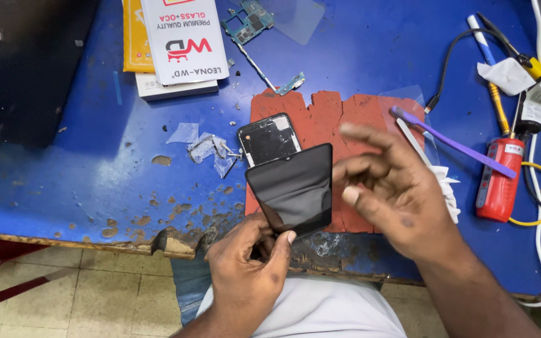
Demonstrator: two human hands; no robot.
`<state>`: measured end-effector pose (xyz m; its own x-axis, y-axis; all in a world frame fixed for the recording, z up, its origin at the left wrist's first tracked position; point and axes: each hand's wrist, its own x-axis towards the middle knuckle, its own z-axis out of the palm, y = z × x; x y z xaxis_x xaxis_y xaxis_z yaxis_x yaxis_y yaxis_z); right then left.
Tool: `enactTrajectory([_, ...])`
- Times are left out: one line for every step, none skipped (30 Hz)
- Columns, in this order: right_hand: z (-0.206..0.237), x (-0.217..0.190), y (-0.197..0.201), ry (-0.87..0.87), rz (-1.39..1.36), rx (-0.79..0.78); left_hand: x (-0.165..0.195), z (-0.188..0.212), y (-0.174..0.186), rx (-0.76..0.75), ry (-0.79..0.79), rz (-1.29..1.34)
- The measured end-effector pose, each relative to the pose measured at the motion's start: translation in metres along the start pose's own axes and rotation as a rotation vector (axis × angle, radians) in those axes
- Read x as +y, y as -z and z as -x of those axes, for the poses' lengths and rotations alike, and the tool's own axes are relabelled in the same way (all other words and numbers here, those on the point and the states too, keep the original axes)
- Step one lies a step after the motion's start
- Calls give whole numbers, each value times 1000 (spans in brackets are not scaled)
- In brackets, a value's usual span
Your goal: The person wipes the phone screen with a small cleaning wipe, peels the protective film off a replacement front glass, and aligns the new glass over the phone frame. They press and adjust the glass edges to seat it onto the adhesive on the phone body.
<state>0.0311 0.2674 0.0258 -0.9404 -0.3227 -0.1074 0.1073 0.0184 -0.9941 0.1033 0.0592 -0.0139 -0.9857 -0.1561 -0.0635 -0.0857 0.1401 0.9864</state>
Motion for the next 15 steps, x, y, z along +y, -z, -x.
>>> enactTrajectory([1,2,0,-68,-32,-19,0,0,0,1,3,5])
enactTrajectory([4,5,-1,-141,-64,-36,-1,0,0,3,-5,-3])
enactTrajectory([7,8,-2,-216,-96,-54,-1,0,0,4,-12,-11])
enactTrajectory([9,11,-2,-182,-30,-68,-1,0,0,7,-19,-19])
enactTrajectory([11,15,-2,-146,35,-83,-2,-1,1,5,-18,-26])
enactTrajectory([13,19,-3,-111,100,-97,-2,-1,1,1,-17,-32])
enactTrajectory([14,22,-3,-116,135,-85,-2,0,1,-4,-17,-39])
enactTrajectory([14,25,-3,-120,170,-71,-2,0,1,-3,-26,-41])
enactTrajectory([15,28,-3,-121,205,-57,-2,0,1,-2,-37,-42])
enactTrajectory([15,30,-3,-124,198,-34,-1,0,1,0,-49,-44])
enactTrajectory([15,31,-4,-129,190,-12,-1,-1,0,3,-54,-48])
enactTrajectory([15,32,-4,-136,182,8,0,-1,0,6,-57,-53])
enactTrajectory([15,31,-5,-149,170,14,0,-1,0,10,-62,-56])
enactTrajectory([14,30,-5,-162,158,21,0,-1,0,10,-48,-55])
enactTrajectory([15,29,-6,-178,146,28,1,-1,0,10,-33,-53])
